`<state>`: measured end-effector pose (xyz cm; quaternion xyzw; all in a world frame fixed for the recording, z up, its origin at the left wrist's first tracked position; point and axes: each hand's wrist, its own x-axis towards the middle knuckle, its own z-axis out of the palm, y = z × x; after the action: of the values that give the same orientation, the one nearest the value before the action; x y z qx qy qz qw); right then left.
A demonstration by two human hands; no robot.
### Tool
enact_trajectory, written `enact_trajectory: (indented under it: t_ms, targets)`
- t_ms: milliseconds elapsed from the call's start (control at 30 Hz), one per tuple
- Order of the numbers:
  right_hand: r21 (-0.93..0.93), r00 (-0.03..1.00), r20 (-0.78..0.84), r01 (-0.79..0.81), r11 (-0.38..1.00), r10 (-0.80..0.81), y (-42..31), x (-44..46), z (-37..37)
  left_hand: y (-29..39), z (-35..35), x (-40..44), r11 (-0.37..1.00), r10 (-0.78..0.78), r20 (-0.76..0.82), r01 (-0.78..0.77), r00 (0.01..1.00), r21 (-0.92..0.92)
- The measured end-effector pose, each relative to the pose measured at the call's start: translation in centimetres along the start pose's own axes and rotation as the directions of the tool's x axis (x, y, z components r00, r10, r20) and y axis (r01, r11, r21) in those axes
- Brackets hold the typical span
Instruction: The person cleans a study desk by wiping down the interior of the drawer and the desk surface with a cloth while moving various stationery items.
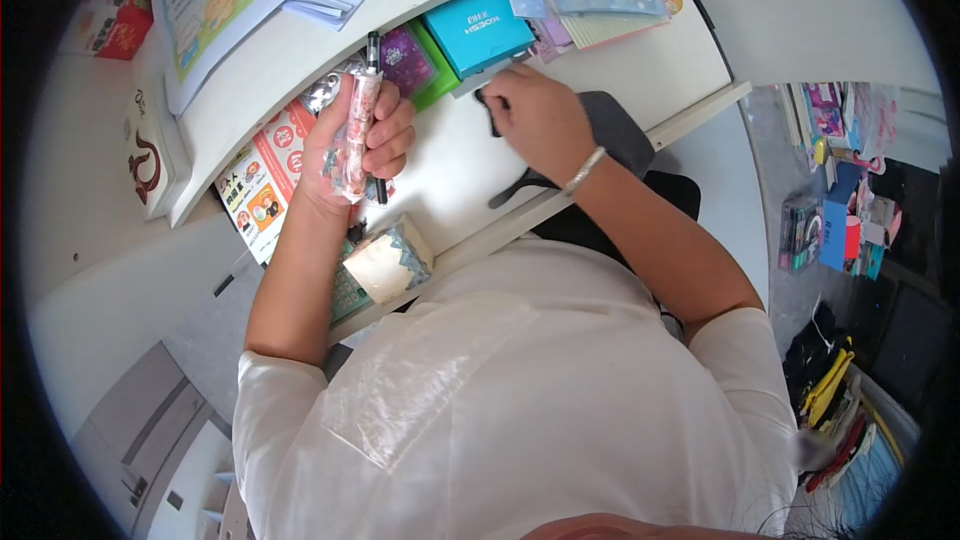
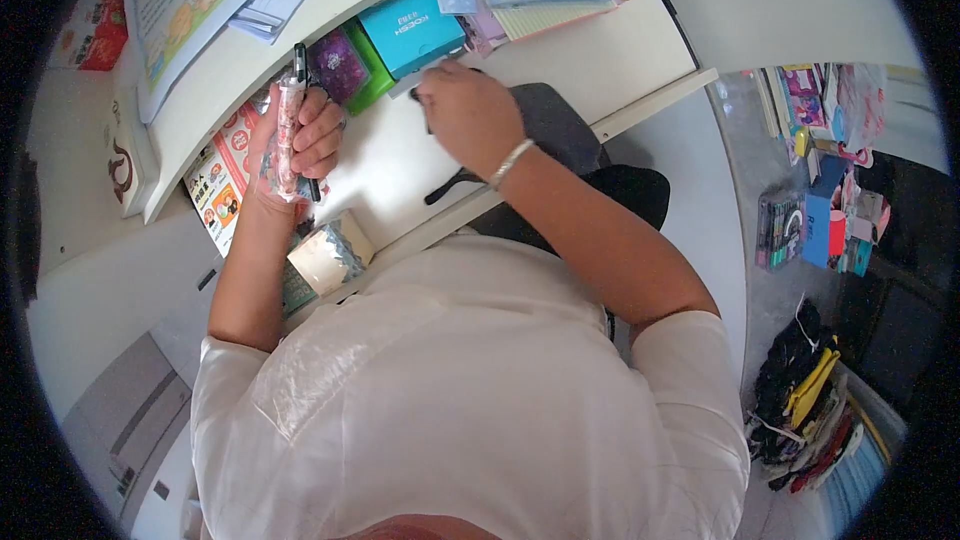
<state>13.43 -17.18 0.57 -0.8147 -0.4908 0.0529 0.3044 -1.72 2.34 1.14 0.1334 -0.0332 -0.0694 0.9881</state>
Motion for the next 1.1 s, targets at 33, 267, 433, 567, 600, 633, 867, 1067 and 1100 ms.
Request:
enact_trajectory:
  t_ms: [33, 267, 433, 567, 600, 633, 867, 1067, 1100]
  targets:
    - [-0.011, 0.999, 0.033, 0.028, 1.0, -0.027, -0.5, 0.1, 0.7, -0.1, 0.1, 0.0, 1.0, -0.009, -0.015, 0.01, 1.0, 0.009]
    - [0.169, 0.96, 0.259, 0.065, 0.983, -0.108, -1.2, -2.0, -0.5, -0.2, 0.1, -0.2, 0.998, -0.043, -0.042, 0.045, 0.998, 0.042]
    - [0.045, 0.973, 0.116, -0.206, 0.977, 0.2, 4.7, -0.4, -4.3, -0.3, 0.1, -0.2, 0.997, -0.049, -0.05, 0.051, 0.998, 0.051]
    - [-0.013, 0.996, 0.087, 0.038, 0.999, -0.037, 0.4, -0.1, -0.4, -0.4, 0.1, -0.1, 0.997, -0.05, -0.069, 0.053, 0.996, 0.053]
    - [-0.021, 0.994, 0.09, 0.06, 0.998, -0.058, -0.3, -0.1, 0.4, -0.4, 0.1, -0.1, 0.997, -0.048, -0.077, 0.052, 0.996, 0.054]
    - [0.01, 0.991, 0.13, 0.022, 1.0, -0.023, -0.2, 0.1, -0.1, -0.4, 0.2, -0.2, 0.997, -0.049, -0.075, 0.054, 0.996, 0.056]
    - [-0.065, 0.986, 0.069, 0.154, 0.986, -0.15, -0.1, -0.2, 0.4, -0.4, 0.1, -0.1, 0.996, -0.075, -0.079, 0.079, 0.994, 0.052]
    - [-0.001, 0.994, 0.09, 0.053, 0.999, -0.053, 2.4, 0.3, -1.7, -0.3, 0.1, -0.3, 0.996, -0.076, -0.081, 0.08, 0.994, 0.048]
    - [-0.027, 0.994, 0.08, 0.082, 0.996, -0.08, 2.1, 0.2, -1.2, -0.3, 0.2, -0.2, 0.995, -0.078, -0.077, 0.082, 0.994, 0.051]
